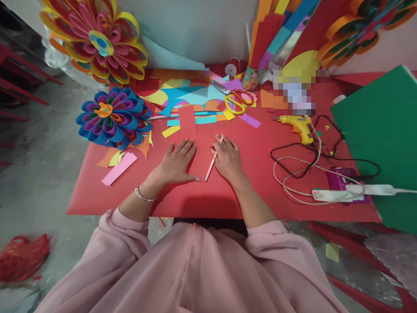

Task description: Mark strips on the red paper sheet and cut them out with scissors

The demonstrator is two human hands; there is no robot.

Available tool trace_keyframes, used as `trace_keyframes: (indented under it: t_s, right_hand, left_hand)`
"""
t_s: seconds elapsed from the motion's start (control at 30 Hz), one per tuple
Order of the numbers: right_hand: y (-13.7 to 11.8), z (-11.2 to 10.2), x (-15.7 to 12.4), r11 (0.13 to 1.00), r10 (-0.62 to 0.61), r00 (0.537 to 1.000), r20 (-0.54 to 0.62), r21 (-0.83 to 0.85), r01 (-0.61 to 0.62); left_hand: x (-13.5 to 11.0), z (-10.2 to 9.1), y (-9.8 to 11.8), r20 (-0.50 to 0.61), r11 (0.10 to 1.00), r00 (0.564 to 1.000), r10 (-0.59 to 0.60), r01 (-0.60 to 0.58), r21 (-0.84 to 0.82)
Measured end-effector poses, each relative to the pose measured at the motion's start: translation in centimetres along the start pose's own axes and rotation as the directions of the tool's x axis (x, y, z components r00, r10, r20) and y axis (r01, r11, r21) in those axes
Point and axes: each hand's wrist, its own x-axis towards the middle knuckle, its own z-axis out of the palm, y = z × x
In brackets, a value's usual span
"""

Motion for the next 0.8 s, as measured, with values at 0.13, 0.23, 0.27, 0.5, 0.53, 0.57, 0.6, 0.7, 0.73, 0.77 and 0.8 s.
trace_keyframes:
  t_s: [0.13,0.23,0.27,0.5,0.53,0.57,0.6,0.7,0.73,0.77,0.8]
  right_hand:
    - [-0.09,-0.07,-0.02,1.0,0.002,1.0,-0.007,0.002,-0.002]
    - [-0.18,-0.16,-0.01,1.0,0.001,1.0,-0.006,0.0,-0.001]
    - [-0.19,-0.17,0.0,1.0,0.001,1.0,-0.006,0.001,-0.001]
    - [-0.15,-0.15,0.02,1.0,0.004,1.0,-0.007,0.012,-0.004]
    - [-0.14,-0.14,0.02,1.0,0.003,1.0,-0.007,0.01,-0.003]
    - [-0.14,-0.14,0.03,1.0,0.002,1.0,-0.008,0.008,-0.002]
    - [-0.13,-0.13,0.03,1.0,0.001,1.0,-0.009,0.006,-0.001]
    - [-0.05,-0.1,0.05,1.0,-0.005,1.0,-0.013,0.001,0.005]
    - [-0.02,-0.08,0.05,1.0,-0.007,1.0,-0.013,0.0,0.007]
    - [0.02,-0.05,0.05,1.0,-0.009,1.0,-0.013,-0.001,0.009]
    - [0.06,-0.02,0.05,1.0,-0.01,1.0,-0.014,-0.002,0.01]
  left_hand:
    - [-0.04,0.17,-0.1,-0.002,1.0,1.0,0.004,-0.004,0.0]
    - [-0.07,0.07,-0.07,-0.001,1.0,1.0,0.0,0.0,0.0]
    - [-0.07,0.01,-0.04,0.002,1.0,1.0,-0.002,0.002,0.0]
    - [-0.06,-0.27,0.09,0.012,1.0,1.0,-0.004,0.004,-0.019]
    - [-0.08,-0.26,0.09,0.012,1.0,1.0,-0.004,0.005,-0.02]
    - [-0.09,-0.24,0.08,0.012,1.0,1.0,-0.005,0.005,-0.019]
    - [-0.1,-0.22,0.08,0.012,1.0,1.0,-0.005,0.005,-0.017]
    - [-0.1,-0.16,0.07,0.017,1.0,1.0,-0.006,0.006,-0.01]
    - [-0.09,-0.15,0.08,0.018,1.0,1.0,-0.007,0.008,-0.008]
    - [-0.09,-0.16,0.1,0.019,1.0,1.0,-0.01,0.01,-0.006]
    - [-0.09,-0.17,0.13,0.019,1.0,1.0,-0.012,0.013,-0.006]
